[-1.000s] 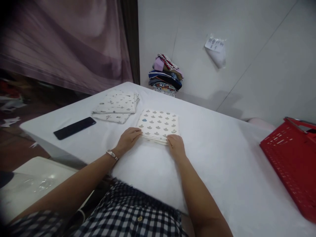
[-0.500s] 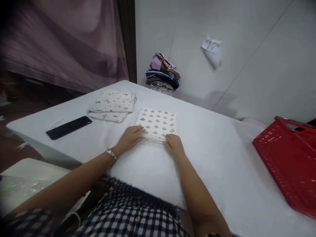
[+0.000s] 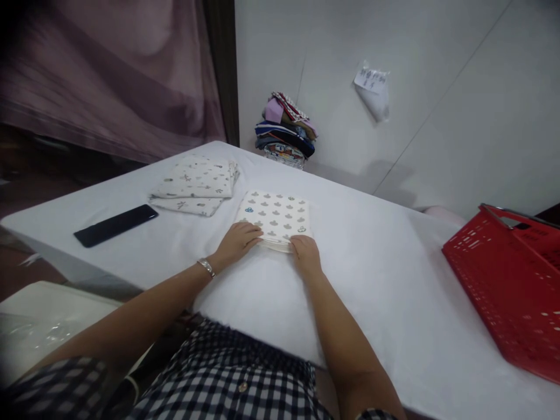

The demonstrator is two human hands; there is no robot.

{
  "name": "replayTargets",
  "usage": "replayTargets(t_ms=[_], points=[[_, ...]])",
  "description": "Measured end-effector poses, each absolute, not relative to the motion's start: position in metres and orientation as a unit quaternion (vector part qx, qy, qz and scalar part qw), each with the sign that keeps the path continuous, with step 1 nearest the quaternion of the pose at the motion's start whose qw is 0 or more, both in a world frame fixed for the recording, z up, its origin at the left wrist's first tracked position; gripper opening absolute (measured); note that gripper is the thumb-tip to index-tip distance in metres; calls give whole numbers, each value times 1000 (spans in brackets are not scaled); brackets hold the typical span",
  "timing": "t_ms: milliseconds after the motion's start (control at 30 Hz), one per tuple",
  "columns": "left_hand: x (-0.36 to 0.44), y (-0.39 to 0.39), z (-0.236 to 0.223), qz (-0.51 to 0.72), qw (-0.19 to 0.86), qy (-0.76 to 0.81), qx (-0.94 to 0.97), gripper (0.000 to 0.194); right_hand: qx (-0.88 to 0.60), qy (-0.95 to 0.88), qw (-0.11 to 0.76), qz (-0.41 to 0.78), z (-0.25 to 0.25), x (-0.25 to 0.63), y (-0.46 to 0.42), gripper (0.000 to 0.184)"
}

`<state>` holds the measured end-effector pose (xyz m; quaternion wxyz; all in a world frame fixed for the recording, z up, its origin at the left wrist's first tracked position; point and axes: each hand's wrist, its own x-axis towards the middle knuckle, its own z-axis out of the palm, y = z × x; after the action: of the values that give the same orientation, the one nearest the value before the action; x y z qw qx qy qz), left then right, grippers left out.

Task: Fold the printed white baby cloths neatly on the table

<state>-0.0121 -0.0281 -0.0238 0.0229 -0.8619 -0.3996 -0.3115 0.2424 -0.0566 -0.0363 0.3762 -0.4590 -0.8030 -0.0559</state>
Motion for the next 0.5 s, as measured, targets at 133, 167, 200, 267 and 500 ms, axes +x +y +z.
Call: replayTargets(t_ms=[133, 167, 200, 267, 500], points=[[-9, -29, -23, -313, 29, -417, -853, 31, -449, -814, 365, -45, -36, 245, -56, 23], [-8, -30, -23, -311, 32, -418, -853, 31, -444, -818, 362, -43, -36, 246, -56, 24], [-8, -30, -23, -310, 35, -417, -854, 31, -441, -821, 360, -43, -37, 247, -55, 24], [-9, -31, -23, -308, 41, -412, -856, 31, -437, -823, 358, -48, -37, 250, -55, 25], [-4, -30, -19, -290, 48, -393, -871, 32, -449, -805, 377, -93, -36, 246, -51, 23]])
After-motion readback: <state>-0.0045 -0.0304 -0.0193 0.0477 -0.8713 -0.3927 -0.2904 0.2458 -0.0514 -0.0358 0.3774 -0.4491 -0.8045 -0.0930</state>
